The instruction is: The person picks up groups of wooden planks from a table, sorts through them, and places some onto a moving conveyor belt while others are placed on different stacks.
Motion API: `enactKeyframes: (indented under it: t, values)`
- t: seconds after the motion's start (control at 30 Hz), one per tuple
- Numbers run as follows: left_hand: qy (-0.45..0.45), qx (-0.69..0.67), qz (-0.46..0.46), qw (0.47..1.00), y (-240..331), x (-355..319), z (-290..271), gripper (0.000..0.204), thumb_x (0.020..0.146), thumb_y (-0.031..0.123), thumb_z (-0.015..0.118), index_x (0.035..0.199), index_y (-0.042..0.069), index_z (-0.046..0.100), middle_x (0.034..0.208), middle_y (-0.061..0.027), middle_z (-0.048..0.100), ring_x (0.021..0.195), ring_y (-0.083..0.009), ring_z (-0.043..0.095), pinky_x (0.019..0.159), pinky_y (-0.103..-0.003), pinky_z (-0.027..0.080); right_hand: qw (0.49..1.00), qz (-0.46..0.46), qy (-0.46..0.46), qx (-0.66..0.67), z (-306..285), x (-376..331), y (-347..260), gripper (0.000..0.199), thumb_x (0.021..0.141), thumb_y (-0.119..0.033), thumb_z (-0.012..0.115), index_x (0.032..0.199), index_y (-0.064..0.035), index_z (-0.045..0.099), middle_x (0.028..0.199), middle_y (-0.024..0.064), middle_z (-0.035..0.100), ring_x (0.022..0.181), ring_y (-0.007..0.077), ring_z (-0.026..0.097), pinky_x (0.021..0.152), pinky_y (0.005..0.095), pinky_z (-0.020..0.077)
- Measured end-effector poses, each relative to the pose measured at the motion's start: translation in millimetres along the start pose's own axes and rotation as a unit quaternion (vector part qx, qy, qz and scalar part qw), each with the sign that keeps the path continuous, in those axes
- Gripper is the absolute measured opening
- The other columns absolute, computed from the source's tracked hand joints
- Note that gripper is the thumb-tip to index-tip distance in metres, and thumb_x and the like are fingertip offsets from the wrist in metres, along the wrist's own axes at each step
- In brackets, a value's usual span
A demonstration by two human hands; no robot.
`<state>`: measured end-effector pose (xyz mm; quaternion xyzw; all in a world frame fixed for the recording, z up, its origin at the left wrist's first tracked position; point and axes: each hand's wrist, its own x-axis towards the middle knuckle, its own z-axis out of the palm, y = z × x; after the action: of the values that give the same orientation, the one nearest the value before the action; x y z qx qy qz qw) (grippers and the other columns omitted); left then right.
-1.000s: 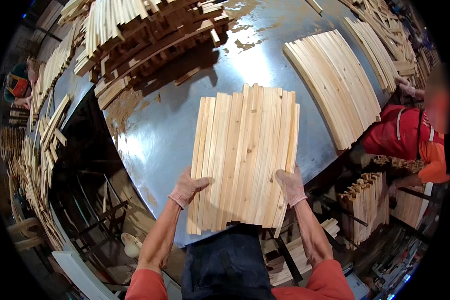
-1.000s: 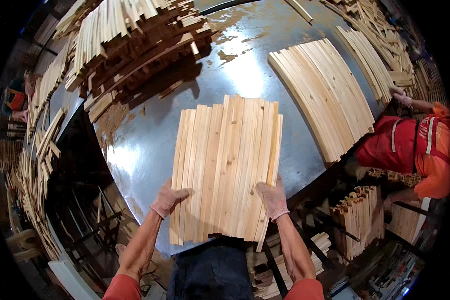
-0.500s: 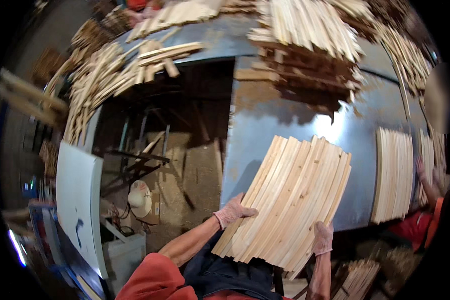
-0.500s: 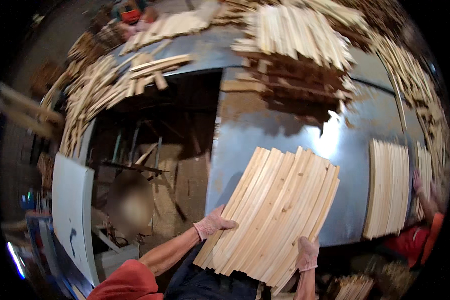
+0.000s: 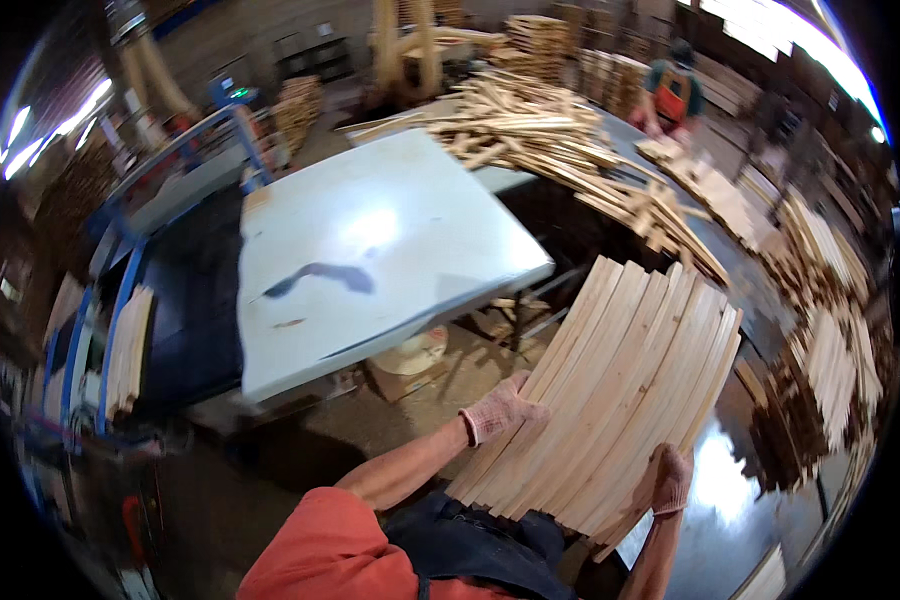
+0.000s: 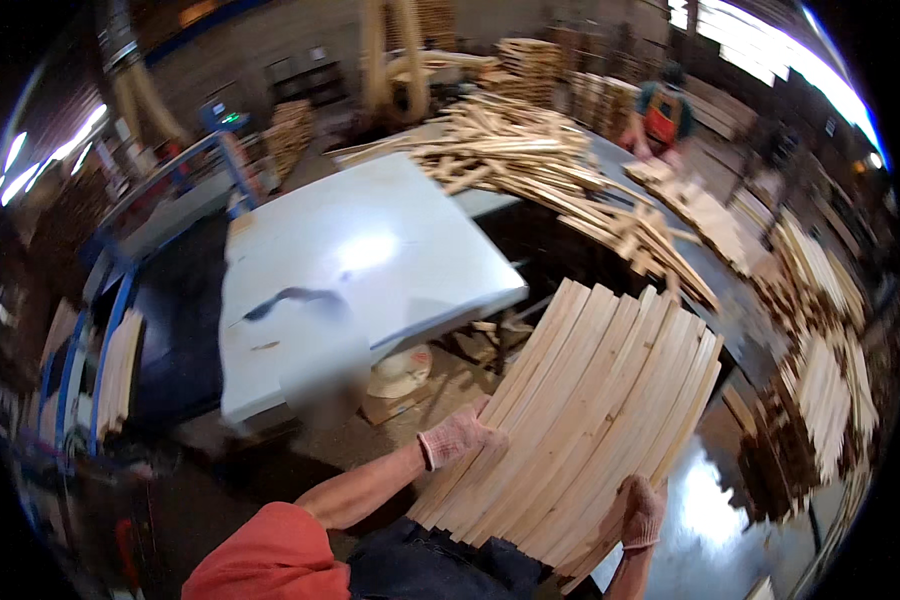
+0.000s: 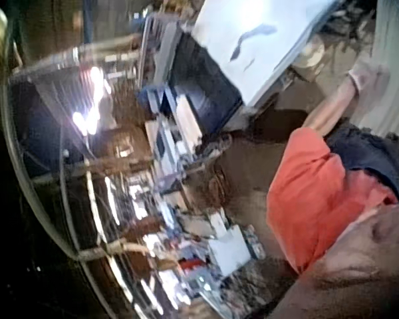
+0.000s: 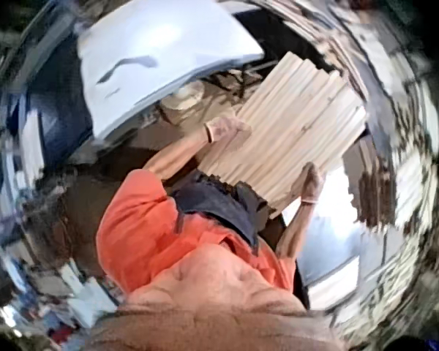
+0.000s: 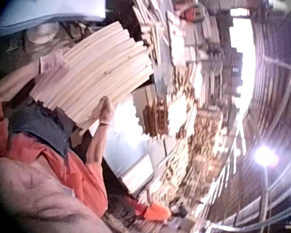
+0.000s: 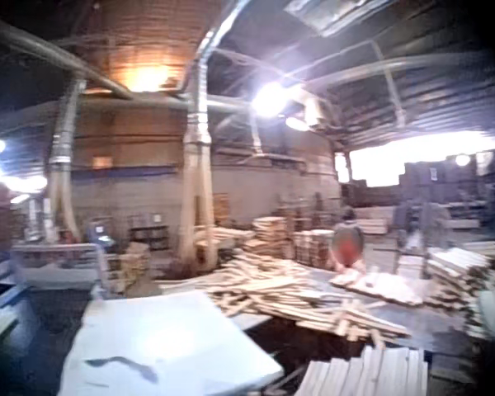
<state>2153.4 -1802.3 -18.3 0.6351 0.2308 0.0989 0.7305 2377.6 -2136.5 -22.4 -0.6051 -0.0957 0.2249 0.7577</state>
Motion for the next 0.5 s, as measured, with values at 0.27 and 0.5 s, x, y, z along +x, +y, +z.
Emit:
enactKeyframes:
  t: [0.27, 0.5]
  values:
    - [0.213, -0.149, 0.043, 0.965, 26.6, -131.4, -220.1, 0.077, 0.086, 0.024, 0.089, 0.150, 0.000, 0.054, 0.136, -0.0121, 0.068, 0.121, -0.0209, 0.066, 0.106, -0.037, 0.055, 0.956, 0.115, -0.271, -0.017, 300.9, 66.3, 11.5, 0.046, 0.091, -0.013, 0.076, 0.131, 0.0022, 0.059, 0.093, 0.0076, 0.070, 0.073, 0.0185, 0.066, 0.064, 0.0314, 0.0552]
    - [0.349, -0.227, -0.034, 0.909, 9.1, -205.8, -349.7, 0.085, 0.082, 0.029, 0.090, 0.148, -0.006, 0.049, 0.132, -0.0186, 0.070, 0.119, -0.0266, 0.070, 0.101, -0.038, 0.058, 0.881, 0.204, -0.425, -0.042, 512.2, 71.3, 70.7, 0.052, 0.093, -0.009, 0.073, 0.140, 0.0062, 0.057, 0.110, 0.0151, 0.075, 0.094, 0.0266, 0.076, 0.085, 0.0399, 0.0648]
